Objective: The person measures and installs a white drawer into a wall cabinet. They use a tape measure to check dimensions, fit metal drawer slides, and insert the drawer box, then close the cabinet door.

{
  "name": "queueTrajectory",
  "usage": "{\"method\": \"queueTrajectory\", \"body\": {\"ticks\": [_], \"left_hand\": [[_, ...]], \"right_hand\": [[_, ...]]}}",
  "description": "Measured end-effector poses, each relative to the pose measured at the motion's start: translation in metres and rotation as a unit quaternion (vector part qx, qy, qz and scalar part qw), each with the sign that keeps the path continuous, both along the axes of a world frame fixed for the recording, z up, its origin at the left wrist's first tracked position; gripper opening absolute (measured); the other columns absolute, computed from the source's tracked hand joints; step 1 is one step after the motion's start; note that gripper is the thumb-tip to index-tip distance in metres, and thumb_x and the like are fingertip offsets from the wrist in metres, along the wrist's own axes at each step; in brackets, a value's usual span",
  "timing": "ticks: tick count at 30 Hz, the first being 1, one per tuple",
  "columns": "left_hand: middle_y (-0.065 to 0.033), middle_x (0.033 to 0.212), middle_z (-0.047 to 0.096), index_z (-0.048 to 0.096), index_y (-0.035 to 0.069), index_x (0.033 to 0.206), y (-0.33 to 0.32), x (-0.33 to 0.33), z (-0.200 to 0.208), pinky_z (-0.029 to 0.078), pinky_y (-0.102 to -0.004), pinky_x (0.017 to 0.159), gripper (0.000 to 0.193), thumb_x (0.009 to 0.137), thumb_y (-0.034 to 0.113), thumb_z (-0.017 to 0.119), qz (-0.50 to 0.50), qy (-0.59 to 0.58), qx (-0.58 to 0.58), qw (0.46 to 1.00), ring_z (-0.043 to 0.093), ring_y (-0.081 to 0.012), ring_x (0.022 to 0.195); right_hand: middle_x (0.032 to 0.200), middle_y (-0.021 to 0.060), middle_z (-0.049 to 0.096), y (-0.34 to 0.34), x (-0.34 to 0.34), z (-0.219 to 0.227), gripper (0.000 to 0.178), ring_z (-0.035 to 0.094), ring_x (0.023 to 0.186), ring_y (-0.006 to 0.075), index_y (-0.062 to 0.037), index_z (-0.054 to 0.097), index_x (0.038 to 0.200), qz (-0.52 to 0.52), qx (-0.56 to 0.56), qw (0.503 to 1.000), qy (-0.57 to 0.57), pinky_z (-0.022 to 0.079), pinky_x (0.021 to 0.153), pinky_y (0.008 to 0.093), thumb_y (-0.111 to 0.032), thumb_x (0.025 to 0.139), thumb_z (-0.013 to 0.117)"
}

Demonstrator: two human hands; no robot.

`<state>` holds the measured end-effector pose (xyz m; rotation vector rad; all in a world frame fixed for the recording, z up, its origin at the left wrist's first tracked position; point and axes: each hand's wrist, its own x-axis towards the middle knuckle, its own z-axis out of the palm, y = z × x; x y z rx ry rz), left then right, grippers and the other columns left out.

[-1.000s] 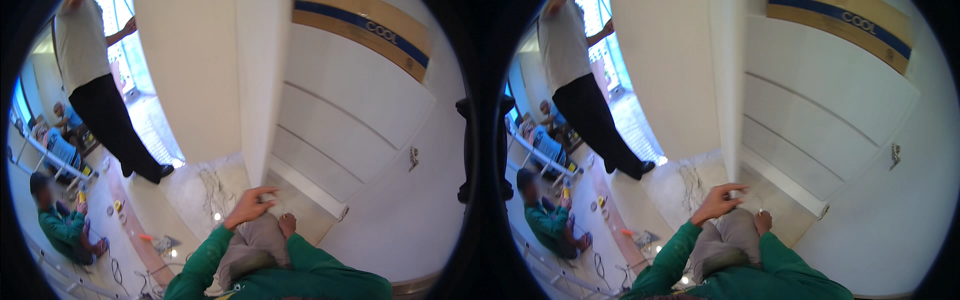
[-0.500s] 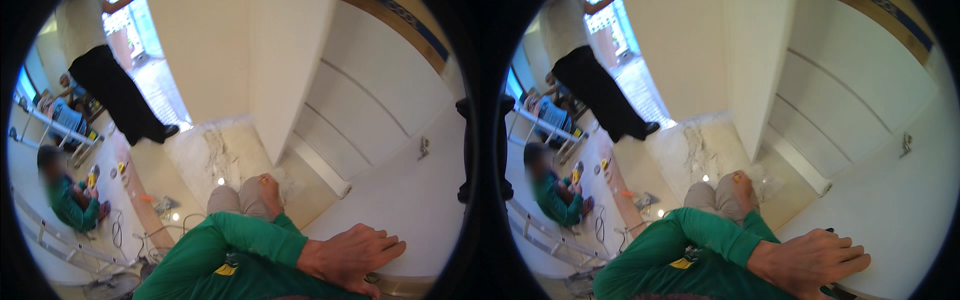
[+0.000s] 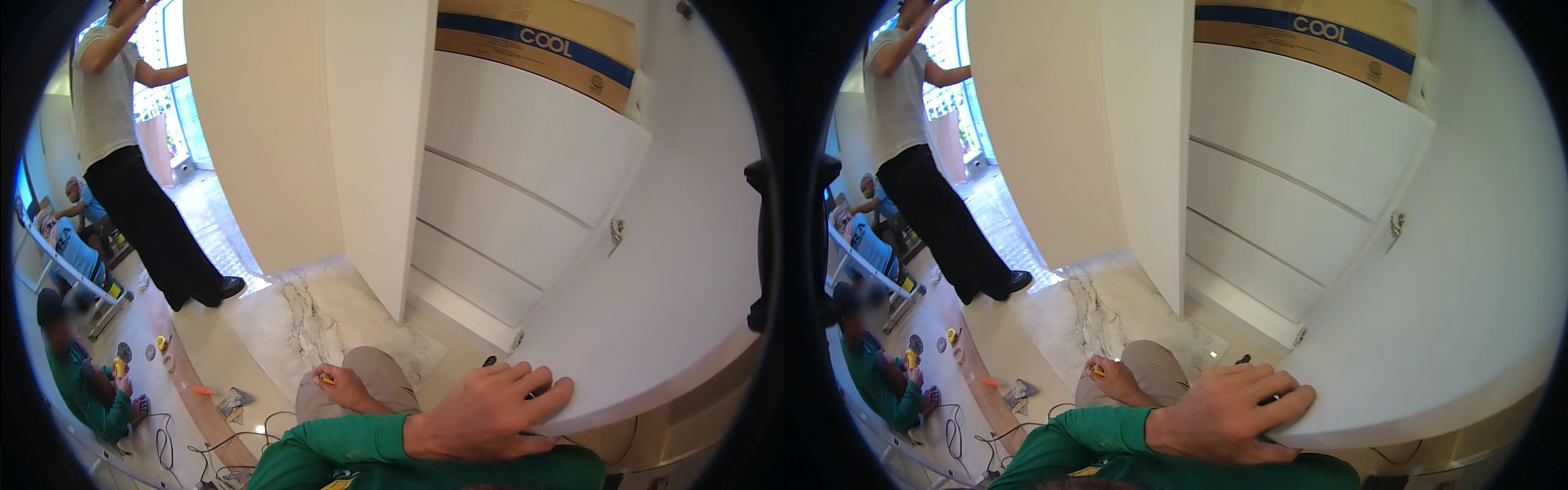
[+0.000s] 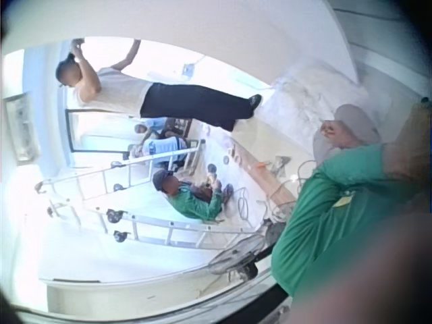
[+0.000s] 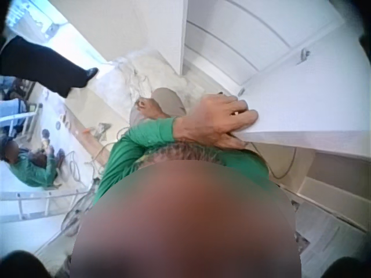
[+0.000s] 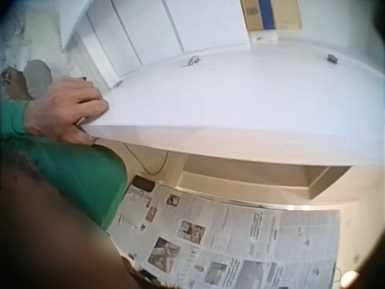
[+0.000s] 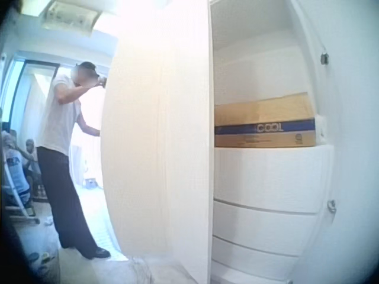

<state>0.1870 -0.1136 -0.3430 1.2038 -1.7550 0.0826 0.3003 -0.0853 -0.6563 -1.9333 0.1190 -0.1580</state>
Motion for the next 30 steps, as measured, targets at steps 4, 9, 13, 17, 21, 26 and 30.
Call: {"method": "queueTrajectory", "body": {"ticks": [4,9,13,17,21,26,30], "left_hand": [[-0.0067,0.097,0.069,0.075,0.009,0.119,0.008,0.026,-0.005,0.053,-0.0369,0.065,0.050,0.079,0.032,0.092,0.073,0.029,-0.052,0.996,0.067,-0.0259,0.075],[-0.0036,0.087,0.064,0.078,0.009,0.113,0.012,0.067,-0.006,0.051,-0.0354,0.059,0.041,0.087,0.039,0.089,0.186,0.008,-0.067,0.980,0.063,-0.0216,0.068],[-0.0057,0.082,0.063,0.078,0.008,0.107,0.012,0.106,-0.007,0.049,-0.0369,0.055,0.039,0.089,0.040,0.089,0.257,0.014,-0.042,0.965,0.063,-0.0242,0.063],[-0.0092,0.084,0.068,0.076,0.005,0.107,-0.004,0.145,-0.020,0.050,-0.0362,0.056,0.032,0.091,0.029,0.089,0.283,0.060,-0.022,0.957,0.064,-0.0232,0.060],[-0.0060,0.088,0.075,0.073,0.001,0.109,-0.031,0.177,-0.042,0.049,-0.0296,0.056,0.022,0.098,0.019,0.082,0.257,0.200,0.069,0.943,0.063,-0.0111,0.060],[-0.0036,0.086,0.072,0.072,-0.002,0.106,-0.067,0.206,-0.062,0.048,-0.0275,0.057,0.015,0.099,0.011,0.076,0.224,0.262,0.053,0.937,0.059,-0.0079,0.063],[-0.0077,0.095,0.078,0.075,-0.001,0.111,-0.076,0.212,-0.068,0.048,-0.0298,0.058,0.024,0.095,0.015,0.080,0.272,0.281,0.039,0.920,0.058,-0.0124,0.063]], "right_hand": [[0.095,0.0201,0.075,0.007,-0.013,-0.004,0.026,0.075,0.089,0.0373,-0.0097,0.074,0.117,0.068,-0.014,0.997,0.030,0.057,0.079,0.0444,-0.030,0.100,0.073],[0.096,0.0193,0.076,-0.011,-0.022,-0.030,0.025,0.075,0.090,0.0370,-0.0093,0.074,0.118,0.127,-0.026,0.991,0.025,0.057,0.080,0.0456,-0.028,0.101,0.073],[0.095,0.0182,0.076,-0.047,-0.050,-0.041,0.026,0.075,0.089,0.0345,-0.0104,0.073,0.118,0.137,-0.004,0.990,-0.027,0.057,0.081,0.0453,-0.030,0.101,0.074],[0.093,0.0171,0.075,-0.084,-0.068,-0.020,0.026,0.075,0.088,0.0321,-0.0115,0.072,0.118,0.110,-0.037,0.993,-0.033,0.058,0.082,0.0449,-0.031,0.101,0.074],[0.099,0.0167,0.077,-0.126,-0.074,0.003,0.026,0.075,0.094,0.0359,-0.0117,0.075,0.118,0.063,-0.097,0.987,0.108,0.057,0.087,0.0469,-0.032,0.102,0.072],[0.104,0.0159,0.078,-0.158,-0.090,-0.008,0.023,0.075,0.101,0.0359,-0.0097,0.072,0.117,-0.036,-0.115,0.989,0.088,0.057,0.089,0.0463,-0.029,0.103,0.068],[0.102,0.0146,0.077,-0.173,-0.122,-0.033,0.023,0.075,0.099,0.0371,-0.0120,0.073,0.114,-0.114,-0.086,0.987,0.069,0.055,0.086,0.0495,-0.030,0.100,0.070]]}}
